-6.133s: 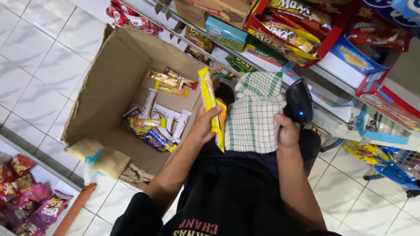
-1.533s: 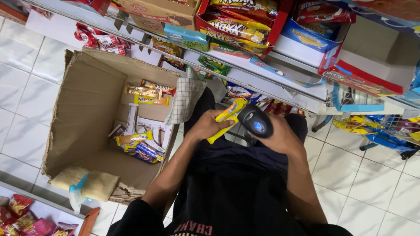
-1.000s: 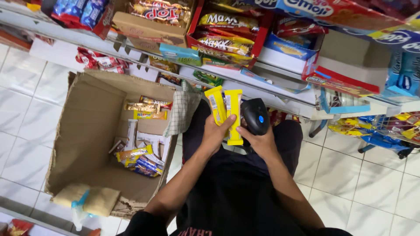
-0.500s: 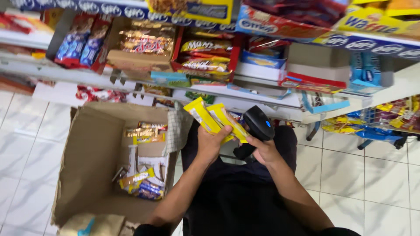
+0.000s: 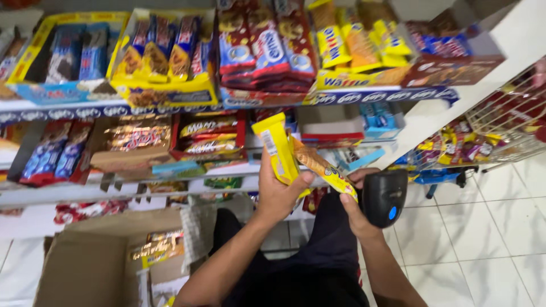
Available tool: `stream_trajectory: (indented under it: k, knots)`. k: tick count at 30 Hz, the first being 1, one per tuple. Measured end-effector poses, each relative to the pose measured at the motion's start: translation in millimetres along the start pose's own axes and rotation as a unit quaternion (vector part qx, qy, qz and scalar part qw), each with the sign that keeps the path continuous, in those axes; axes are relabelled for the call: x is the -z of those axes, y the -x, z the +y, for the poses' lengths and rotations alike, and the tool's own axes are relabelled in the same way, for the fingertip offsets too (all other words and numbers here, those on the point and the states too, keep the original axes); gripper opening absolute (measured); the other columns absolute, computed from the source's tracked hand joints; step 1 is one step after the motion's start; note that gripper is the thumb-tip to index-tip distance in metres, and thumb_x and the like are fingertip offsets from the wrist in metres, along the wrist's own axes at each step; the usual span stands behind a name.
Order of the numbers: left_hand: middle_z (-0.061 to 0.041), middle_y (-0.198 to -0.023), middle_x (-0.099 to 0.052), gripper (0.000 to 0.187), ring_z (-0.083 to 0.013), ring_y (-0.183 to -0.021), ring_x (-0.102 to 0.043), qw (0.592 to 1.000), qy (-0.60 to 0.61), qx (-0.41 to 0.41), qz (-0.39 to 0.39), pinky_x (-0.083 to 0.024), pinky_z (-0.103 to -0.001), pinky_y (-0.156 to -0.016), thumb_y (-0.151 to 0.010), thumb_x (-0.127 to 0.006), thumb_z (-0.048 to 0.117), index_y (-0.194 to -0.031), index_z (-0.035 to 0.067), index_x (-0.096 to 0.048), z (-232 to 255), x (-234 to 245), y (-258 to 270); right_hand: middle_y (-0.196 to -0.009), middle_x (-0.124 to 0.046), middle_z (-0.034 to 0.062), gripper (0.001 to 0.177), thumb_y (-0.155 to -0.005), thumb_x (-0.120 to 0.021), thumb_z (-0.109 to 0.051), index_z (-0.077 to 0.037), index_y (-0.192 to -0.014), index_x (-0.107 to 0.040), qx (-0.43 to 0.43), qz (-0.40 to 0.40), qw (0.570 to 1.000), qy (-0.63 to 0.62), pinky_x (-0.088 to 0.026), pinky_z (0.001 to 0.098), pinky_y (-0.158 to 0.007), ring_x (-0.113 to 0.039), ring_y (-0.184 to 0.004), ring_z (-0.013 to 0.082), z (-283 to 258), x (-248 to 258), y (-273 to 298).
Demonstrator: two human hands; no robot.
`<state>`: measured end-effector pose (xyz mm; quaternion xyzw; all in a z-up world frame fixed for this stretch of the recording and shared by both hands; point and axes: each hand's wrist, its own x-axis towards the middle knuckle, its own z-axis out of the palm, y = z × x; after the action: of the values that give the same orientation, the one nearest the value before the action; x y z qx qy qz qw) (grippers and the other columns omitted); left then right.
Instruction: The person sits on the floor in a store aisle and uses a barcode scanner to scan various snack packages, including wafers and biscuits, taken from a cardboard box. After scanning, the person places the items onto the metal shelves.
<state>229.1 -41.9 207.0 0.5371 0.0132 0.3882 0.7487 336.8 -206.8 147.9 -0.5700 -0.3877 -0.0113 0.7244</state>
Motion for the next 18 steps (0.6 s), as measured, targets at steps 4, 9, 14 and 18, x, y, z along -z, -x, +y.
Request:
stream_trajectory:
  k: [4,9,14,18]
  knots:
    - [-0.009,-0.121,-0.063,0.07,-0.0197,-0.114,-0.066,0.999,0.025,0.023,-0.029,-0.057,-0.035,-0.1,-0.089,-0.082,0.015,-0.143,0.004,-0.04,9,-35,-29,-0.118,-0.053,0.0114,0.036,-0.09,-0.077,-0.015,-0.007,-0.11,-0.048,0.126,0.008,0.977,0.172,-0.051,0.0317,-0.096,-0.058,-0.108,0.0195,-22,10,-14]
    - [-0.011,-0.133,-0.059,0.06,-0.019,-0.119,-0.061,0.998,-0.022,-0.013,-0.057,-0.054,-0.036,-0.101,-0.101,-0.071,0.015,-0.151,0.001,-0.041,13,-56,-59,-0.114,-0.057,0.0096,0.044,-0.088,-0.078,-0.022,-0.003,-0.115,-0.049,0.16,0.101,0.946,0.263,-0.049,0.0279,-0.086,-0.057,-0.094,0.0148,-19,20,-38]
    - [-0.009,-0.124,-0.06,0.044,-0.0149,-0.095,-0.066,0.998,0.011,0.057,-0.036,-0.058,-0.029,-0.067,-0.106,-0.051,0.027,-0.142,0.006,-0.038,14,-49,-68,-0.116,-0.057,0.0106,0.039,-0.095,-0.08,-0.017,0.0,-0.118,-0.053,0.246,0.158,0.907,0.302,-0.052,0.0279,-0.091,-0.062,-0.104,0.0218,-30,19,-94]
    - [-0.01,-0.116,-0.061,0.038,-0.0138,-0.09,-0.066,0.998,-0.037,0.005,-0.043,-0.059,-0.028,-0.067,-0.109,-0.052,0.028,-0.138,0.006,-0.039,11,-41,-65,-0.11,-0.063,0.015,0.039,-0.085,-0.085,-0.008,0.002,-0.115,-0.061,0.243,0.124,0.907,0.319,-0.056,0.0342,-0.089,-0.068,-0.099,0.0286,-48,9,-137]
